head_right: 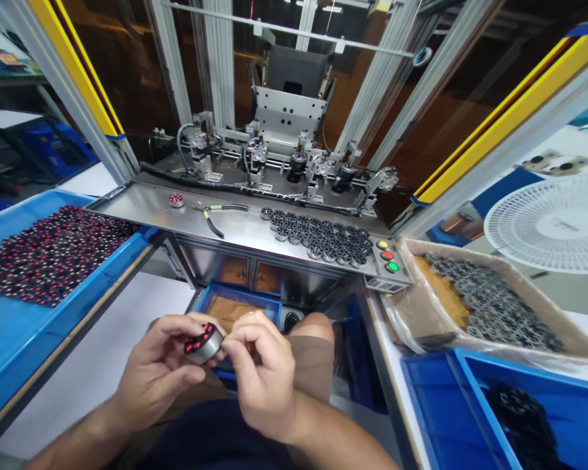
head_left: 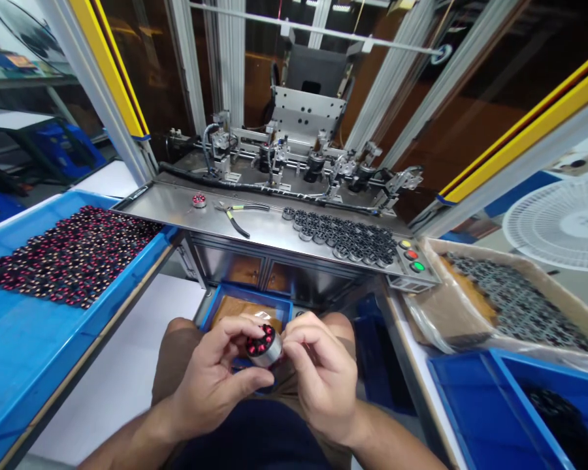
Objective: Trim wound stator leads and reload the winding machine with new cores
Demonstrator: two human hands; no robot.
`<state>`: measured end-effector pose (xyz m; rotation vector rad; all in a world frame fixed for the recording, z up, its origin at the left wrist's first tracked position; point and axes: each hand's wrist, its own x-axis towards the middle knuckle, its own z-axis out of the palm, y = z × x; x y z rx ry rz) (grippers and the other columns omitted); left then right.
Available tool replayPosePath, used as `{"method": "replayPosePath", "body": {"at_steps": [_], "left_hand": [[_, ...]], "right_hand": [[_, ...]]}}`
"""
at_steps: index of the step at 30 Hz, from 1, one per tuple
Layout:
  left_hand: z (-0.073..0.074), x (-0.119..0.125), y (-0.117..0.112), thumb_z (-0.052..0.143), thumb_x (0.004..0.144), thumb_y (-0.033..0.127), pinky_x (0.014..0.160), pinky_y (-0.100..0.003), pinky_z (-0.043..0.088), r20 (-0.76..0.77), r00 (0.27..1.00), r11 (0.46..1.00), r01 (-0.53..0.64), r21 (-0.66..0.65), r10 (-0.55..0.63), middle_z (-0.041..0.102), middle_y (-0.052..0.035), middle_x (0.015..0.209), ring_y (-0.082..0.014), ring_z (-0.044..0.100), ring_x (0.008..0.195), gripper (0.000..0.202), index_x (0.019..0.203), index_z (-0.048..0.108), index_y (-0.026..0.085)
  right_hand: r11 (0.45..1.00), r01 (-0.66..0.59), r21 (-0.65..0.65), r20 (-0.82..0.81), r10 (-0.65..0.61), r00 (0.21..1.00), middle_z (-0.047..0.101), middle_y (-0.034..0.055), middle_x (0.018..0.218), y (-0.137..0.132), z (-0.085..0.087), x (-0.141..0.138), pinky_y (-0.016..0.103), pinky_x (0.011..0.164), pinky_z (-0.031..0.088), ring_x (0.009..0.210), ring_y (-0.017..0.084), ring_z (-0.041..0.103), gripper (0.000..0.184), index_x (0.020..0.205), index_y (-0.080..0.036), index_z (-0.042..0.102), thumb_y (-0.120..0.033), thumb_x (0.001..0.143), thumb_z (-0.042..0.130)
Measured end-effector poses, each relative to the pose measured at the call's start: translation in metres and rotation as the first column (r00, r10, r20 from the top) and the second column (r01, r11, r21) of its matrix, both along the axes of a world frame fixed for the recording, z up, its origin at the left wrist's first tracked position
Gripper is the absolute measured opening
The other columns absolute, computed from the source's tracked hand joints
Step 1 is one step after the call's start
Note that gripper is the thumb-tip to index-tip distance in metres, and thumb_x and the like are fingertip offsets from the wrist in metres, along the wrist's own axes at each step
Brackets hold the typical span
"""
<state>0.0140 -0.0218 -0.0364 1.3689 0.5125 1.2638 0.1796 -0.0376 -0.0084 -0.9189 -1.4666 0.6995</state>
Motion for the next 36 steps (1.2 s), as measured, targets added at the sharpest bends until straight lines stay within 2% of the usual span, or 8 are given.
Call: {"method": "replayPosePath", "body": {"at_steps": [5, 15, 23, 26, 29, 31, 34, 36], "left_hand": [[0.004, 0.001, 0.001, 0.077, 0.071, -0.002, 0.092, -0.024, 0.058, -0.075, 0.973, 0.929, -0.183, 0.322, 0.217, 0.069, -0.0061, 0.117, -0.0188, 0.068, 0.11, 0.066, 0.126, 0.054, 0.026], [0.002, 0.0, -0.003, 0.08, 0.067, -0.001, 0.089, -0.024, 0.061, -0.117, 0.949, 0.935, -0.259, 0.242, 0.293, 0.073, -0.0037, 0.114, -0.0181, 0.073, 0.1, 0.069, 0.125, 0.056, 0.025], [0.006, -0.002, -0.007, 0.072, 0.074, -0.005, 0.088, -0.025, 0.06, -0.076, 0.982, 0.985, -0.171, 0.019, 0.172, 0.072, -0.0047, 0.119, -0.0193, 0.072, 0.104, 0.056, 0.118, 0.061, 0.026], [0.007, -0.005, -0.007, 0.074, 0.073, -0.004, 0.088, -0.025, 0.059, -0.055, 0.99, 0.989, -0.134, -0.056, 0.131, 0.072, -0.0055, 0.118, -0.0189, 0.071, 0.105, 0.054, 0.116, 0.062, 0.026], [0.008, -0.007, -0.001, 0.087, 0.065, 0.011, 0.094, -0.029, 0.056, 0.097, 0.995, 0.981, 0.043, -0.187, -0.025, 0.071, -0.006, 0.12, -0.0216, 0.067, 0.113, 0.062, 0.118, 0.06, 0.026], [0.007, -0.006, 0.004, 0.088, 0.066, 0.03, 0.092, -0.028, 0.056, 0.199, 0.969, 0.926, 0.207, -0.315, -0.149, 0.072, -0.0075, 0.114, -0.0215, 0.068, 0.109, 0.056, 0.115, 0.062, 0.023], [0.006, -0.002, 0.01, 0.066, 0.083, 0.055, 0.064, -0.023, 0.059, 0.3, 0.861, 0.704, 0.509, -0.496, -0.411, 0.074, -0.0112, 0.088, -0.0182, 0.073, 0.077, 0.046, 0.102, 0.066, 0.013], [0.006, 0.001, 0.01, 0.061, 0.087, 0.054, 0.053, -0.021, 0.055, 0.338, 0.814, 0.609, 0.578, -0.543, -0.472, 0.074, -0.0112, 0.079, -0.0176, 0.073, 0.066, 0.045, 0.097, 0.067, 0.011]], "right_hand": [[0.932, -0.227, -0.283, -0.321, 0.131, 0.938, 0.055, -0.0018, 0.068, 0.003, -0.008, -0.003, 0.024, 0.06, 0.044, 0.061, 0.01, 0.052, 0.023, 0.073, -0.018, 0.059, -0.026, 0.095, 0.06], [0.837, -0.351, -0.42, -0.49, 0.117, 0.864, 0.058, -0.0019, 0.062, 0.003, -0.022, -0.005, 0.023, 0.052, 0.042, 0.054, 0.01, 0.051, 0.029, 0.073, -0.018, 0.059, -0.04, 0.09, 0.067], [0.919, -0.229, -0.322, -0.343, 0.112, 0.933, 0.054, -0.0019, 0.064, 0.007, -0.013, -0.007, 0.023, 0.05, 0.044, 0.053, 0.009, 0.052, 0.027, 0.071, -0.017, 0.057, -0.032, 0.093, 0.062], [0.979, -0.112, -0.17, -0.174, 0.082, 0.981, 0.055, -0.0005, 0.068, 0.008, -0.005, -0.003, 0.025, 0.055, 0.048, 0.057, 0.011, 0.055, 0.021, 0.073, -0.017, 0.06, -0.021, 0.093, 0.059], [0.996, -0.05, 0.072, 0.072, 0.045, 0.996, 0.06, 0.0022, 0.069, 0.008, 0.004, 0.006, 0.027, 0.06, 0.051, 0.065, 0.014, 0.059, 0.014, 0.079, -0.017, 0.063, -0.011, 0.09, 0.058], [0.973, -0.076, 0.217, 0.228, 0.025, 0.973, 0.064, 0.0041, 0.072, 0.008, 0.009, 0.013, 0.027, 0.062, 0.054, 0.068, 0.015, 0.062, 0.011, 0.085, -0.017, 0.064, -0.009, 0.088, 0.058], [0.934, -0.12, 0.336, 0.388, -0.021, 0.922, 0.067, 0.0057, 0.078, 0.008, 0.014, 0.019, 0.026, 0.061, 0.057, 0.068, 0.015, 0.066, 0.011, 0.094, -0.018, 0.064, -0.01, 0.09, 0.058], [0.915, -0.139, 0.378, 0.42, -0.036, 0.907, 0.066, 0.0051, 0.078, 0.008, 0.013, 0.022, 0.027, 0.061, 0.059, 0.069, 0.016, 0.067, 0.013, 0.098, -0.019, 0.063, -0.01, 0.09, 0.056]]}}
